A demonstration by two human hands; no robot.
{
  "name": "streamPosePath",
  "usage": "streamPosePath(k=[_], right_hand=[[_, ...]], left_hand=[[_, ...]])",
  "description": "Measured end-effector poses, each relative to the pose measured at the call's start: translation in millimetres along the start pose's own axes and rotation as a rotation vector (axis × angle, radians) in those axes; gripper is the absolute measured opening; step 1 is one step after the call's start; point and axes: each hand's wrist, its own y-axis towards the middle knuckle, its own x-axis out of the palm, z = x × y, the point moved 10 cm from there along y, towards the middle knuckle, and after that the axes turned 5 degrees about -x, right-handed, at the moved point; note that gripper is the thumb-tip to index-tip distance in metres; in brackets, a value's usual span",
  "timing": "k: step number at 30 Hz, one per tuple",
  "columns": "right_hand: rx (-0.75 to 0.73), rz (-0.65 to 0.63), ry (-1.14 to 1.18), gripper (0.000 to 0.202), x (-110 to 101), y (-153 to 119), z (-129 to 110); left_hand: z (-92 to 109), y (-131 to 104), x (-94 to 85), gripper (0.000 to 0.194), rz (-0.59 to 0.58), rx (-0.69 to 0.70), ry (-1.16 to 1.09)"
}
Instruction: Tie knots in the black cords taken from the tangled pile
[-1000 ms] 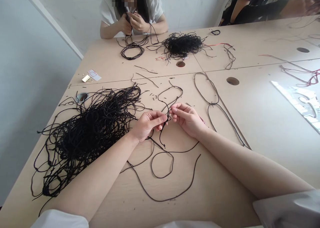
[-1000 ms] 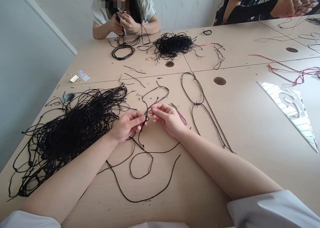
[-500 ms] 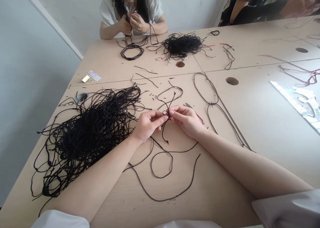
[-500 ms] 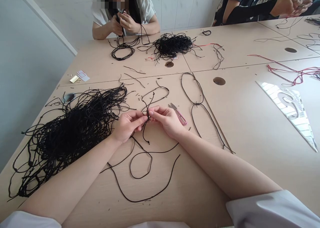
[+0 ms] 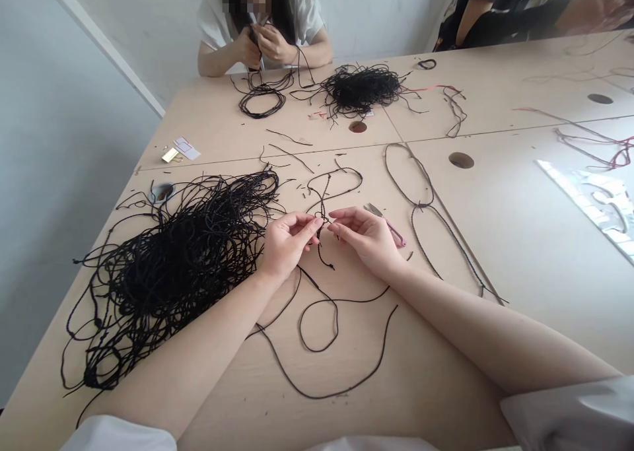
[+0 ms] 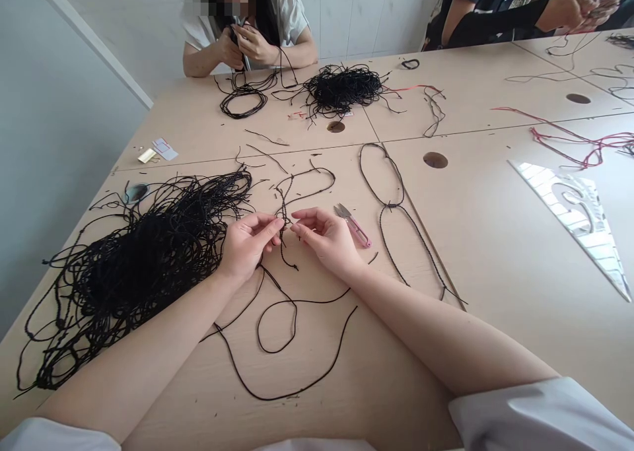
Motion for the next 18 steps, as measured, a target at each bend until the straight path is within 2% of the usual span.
streamPosePath(k=[5,12,18], right_hand=[[-0.048,0.012,0.014,0.012,-2.6,0.0,-7.7],[-0.057,-0.072,-0.059,0.025,8.2,-4.1,-12.3],[-0.097,-0.011,-0.233,0.022,3.1,-1.6,-13.5]], left_hand=[[-6.0,3.1,-6.2,0.030,0.057,-0.037,-0.148],[-7.1,2.0,3.2,0.029,-0.028,-0.054,-0.142],[-6.5,1.0,8.6,0.026,-0.085,-0.059,-0.133]])
